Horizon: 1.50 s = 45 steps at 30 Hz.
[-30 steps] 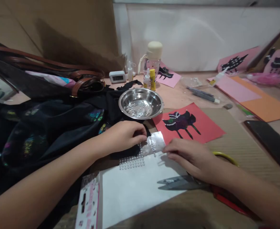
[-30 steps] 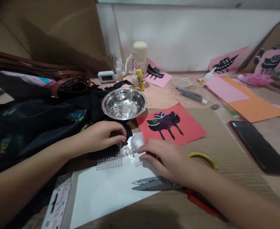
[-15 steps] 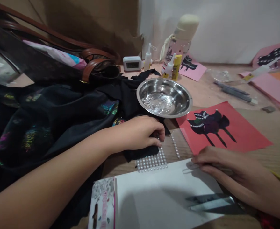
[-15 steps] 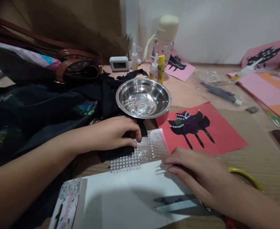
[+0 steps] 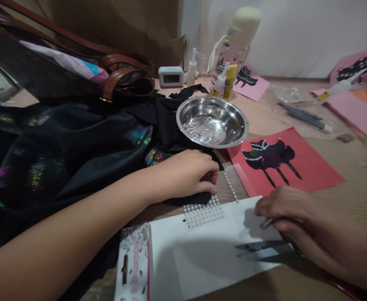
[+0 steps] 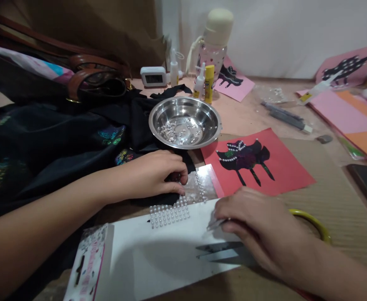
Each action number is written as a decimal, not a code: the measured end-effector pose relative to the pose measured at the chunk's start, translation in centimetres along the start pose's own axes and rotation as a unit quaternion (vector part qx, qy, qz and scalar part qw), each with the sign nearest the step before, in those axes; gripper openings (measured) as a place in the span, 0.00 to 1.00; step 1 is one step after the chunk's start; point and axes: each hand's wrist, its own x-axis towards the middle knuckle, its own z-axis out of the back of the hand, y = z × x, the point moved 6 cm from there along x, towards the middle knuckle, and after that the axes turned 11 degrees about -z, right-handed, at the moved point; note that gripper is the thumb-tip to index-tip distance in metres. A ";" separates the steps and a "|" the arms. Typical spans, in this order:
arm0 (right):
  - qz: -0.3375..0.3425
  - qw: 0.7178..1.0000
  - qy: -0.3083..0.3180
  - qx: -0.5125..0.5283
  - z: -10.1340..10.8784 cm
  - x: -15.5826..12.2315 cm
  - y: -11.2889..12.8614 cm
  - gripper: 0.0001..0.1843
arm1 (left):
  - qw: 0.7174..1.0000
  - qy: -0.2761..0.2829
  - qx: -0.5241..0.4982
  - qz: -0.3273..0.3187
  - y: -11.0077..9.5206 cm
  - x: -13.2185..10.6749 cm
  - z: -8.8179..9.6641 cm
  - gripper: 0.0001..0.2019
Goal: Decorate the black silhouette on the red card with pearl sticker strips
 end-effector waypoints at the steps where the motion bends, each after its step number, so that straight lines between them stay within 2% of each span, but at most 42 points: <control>1: -0.003 1.000 0.017 0.007 -0.3 -0.1 0.5 0.08 | 1.000 0.001 -0.002 -0.002 0.0 0.0 0.0 0.08; 5: -0.007 0.995 0.095 0.001 -2.1 1.0 3.8 0.08 | 1.000 0.002 0.000 -0.003 0.0 -0.1 0.0 0.08; 9: 0.053 0.991 0.108 -0.050 -4.0 4.3 6.8 0.10 | 1.000 -0.008 0.015 -0.015 0.2 -0.1 -0.1 0.08; 12: 0.086 0.985 0.109 -0.107 -5.8 6.4 7.4 0.09 | 0.999 -0.015 0.024 -0.023 0.4 -0.1 -0.3 0.06; 14: 0.078 0.982 0.102 -0.136 -6.7 7.1 7.3 0.08 | 0.999 -0.017 0.023 -0.027 0.5 -0.1 -0.4 0.05; 22: 0.072 0.970 0.140 -0.186 -8.2 7.4 8.3 0.11 | 0.999 -0.017 0.013 -0.034 0.6 -0.2 -0.3 0.07; 25: 0.052 0.969 0.228 -0.084 -8.3 6.3 9.1 0.07 | 0.999 -0.016 0.010 -0.033 0.5 -0.3 -0.2 0.08; 27: 0.081 0.941 0.328 0.027 -7.9 4.2 10.3 0.06 | 0.999 -0.014 0.007 -0.031 0.4 -0.3 -0.2 0.09; 29: 0.116 0.909 0.394 0.075 -6.8 1.8 11.2 0.08 | 1.000 -0.013 0.006 -0.028 0.4 -0.3 -0.2 0.09; 30: 0.105 0.910 0.393 0.077 -6.0 1.1 11.0 0.10 | 1.000 -0.013 0.006 -0.026 0.4 -0.3 -0.2 0.09; 32: 0.057 0.931 0.351 0.082 -4.0 0.4 10.1 0.11 | 1.000 -0.013 0.006 -0.022 0.3 -0.4 -0.2 0.08; 35: -0.016 0.962 0.255 0.096 -1.1 0.3 7.4 0.10 | 1.000 -0.013 0.005 -0.020 -0.2 -0.5 -0.1 0.08; 38: -0.053 0.988 0.143 0.033 1.0 0.5 3.9 0.16 | 1.000 0.007 0.005 -0.018 -0.9 -0.6 -0.3 0.08; 42: -0.093 0.993 0.068 -0.020 1.0 0.1 0.0 0.17 | 0.999 0.027 0.006 -0.022 -2.1 -0.8 -0.8 0.04; 45: -0.099 0.993 0.046 -0.046 0.0 -0.4 -1.3 0.13 | 1.000 0.014 -0.005 -0.027 -3.1 -0.7 -1.1 0.06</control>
